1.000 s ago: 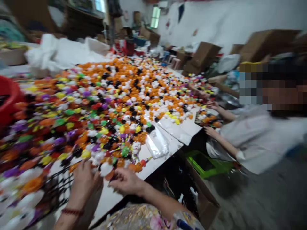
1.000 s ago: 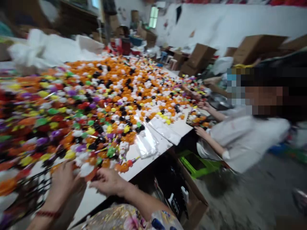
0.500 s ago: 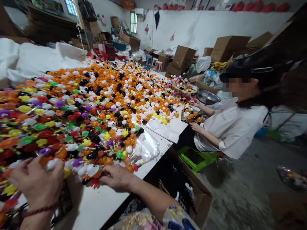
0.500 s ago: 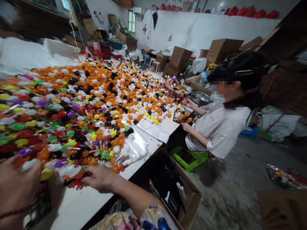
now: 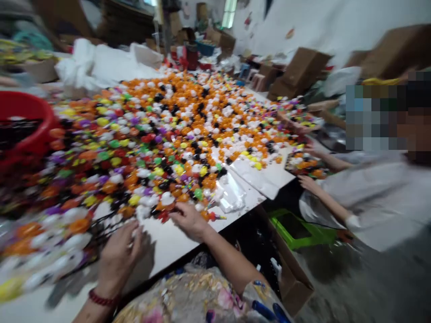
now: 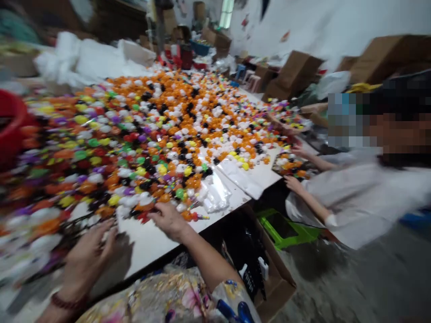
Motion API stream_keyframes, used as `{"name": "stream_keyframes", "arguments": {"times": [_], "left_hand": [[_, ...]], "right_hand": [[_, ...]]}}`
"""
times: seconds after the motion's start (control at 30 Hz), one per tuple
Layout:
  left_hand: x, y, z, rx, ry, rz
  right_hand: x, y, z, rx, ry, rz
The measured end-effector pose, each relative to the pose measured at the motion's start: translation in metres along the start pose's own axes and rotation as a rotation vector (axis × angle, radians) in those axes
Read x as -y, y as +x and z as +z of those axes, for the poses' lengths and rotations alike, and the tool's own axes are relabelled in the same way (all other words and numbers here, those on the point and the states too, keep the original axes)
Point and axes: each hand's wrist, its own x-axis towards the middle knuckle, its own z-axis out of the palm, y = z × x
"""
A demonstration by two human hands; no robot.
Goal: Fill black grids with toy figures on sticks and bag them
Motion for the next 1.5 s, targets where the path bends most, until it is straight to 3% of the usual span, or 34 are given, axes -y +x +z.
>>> {"name": "stream_keyframes", "arguments": {"times": [0.07,0.2,0.37,0.53,0.67,0.83,1.0,1.2,1.5], "left_hand": [[-0.001,-0.026,-0.007,0.065,0.016,-0.034],[0.008,-0.056,-0.012,0.065,0.165,-0.130],[0.022,-0.076,-0.004,0.082,0.281,-0.254],[0.028,-0.088,0.006,0.050,0.304,-0.222],[0.030,-0.092,0.008,-0.007,0.303,-0.230],[0.031,-0.096,0.011,0.003,0.315,-0.274],[0.030,-0.094,0.011,0.007,0.303,-0.241],[0.030,-0.093,0.008,-0.005,0.307,-0.226],[0.031,-0.093,0.006,-0.024,0.260,-0.187]], "right_hand": [[0.001,0.000,0.010,0.065,0.122,-0.023],[-0.004,0.008,0.038,0.207,0.260,-0.043],[0.003,0.011,0.065,0.266,0.205,-0.130],[0.009,0.010,0.079,0.273,0.100,-0.269],[0.006,0.010,0.094,0.267,0.091,-0.205],[0.010,0.015,0.128,0.280,0.326,-0.053],[0.017,0.022,0.153,0.318,0.272,-0.095],[0.020,0.031,0.154,0.346,0.025,-0.239],[0.042,0.035,0.139,0.503,-0.289,-0.210]]}}
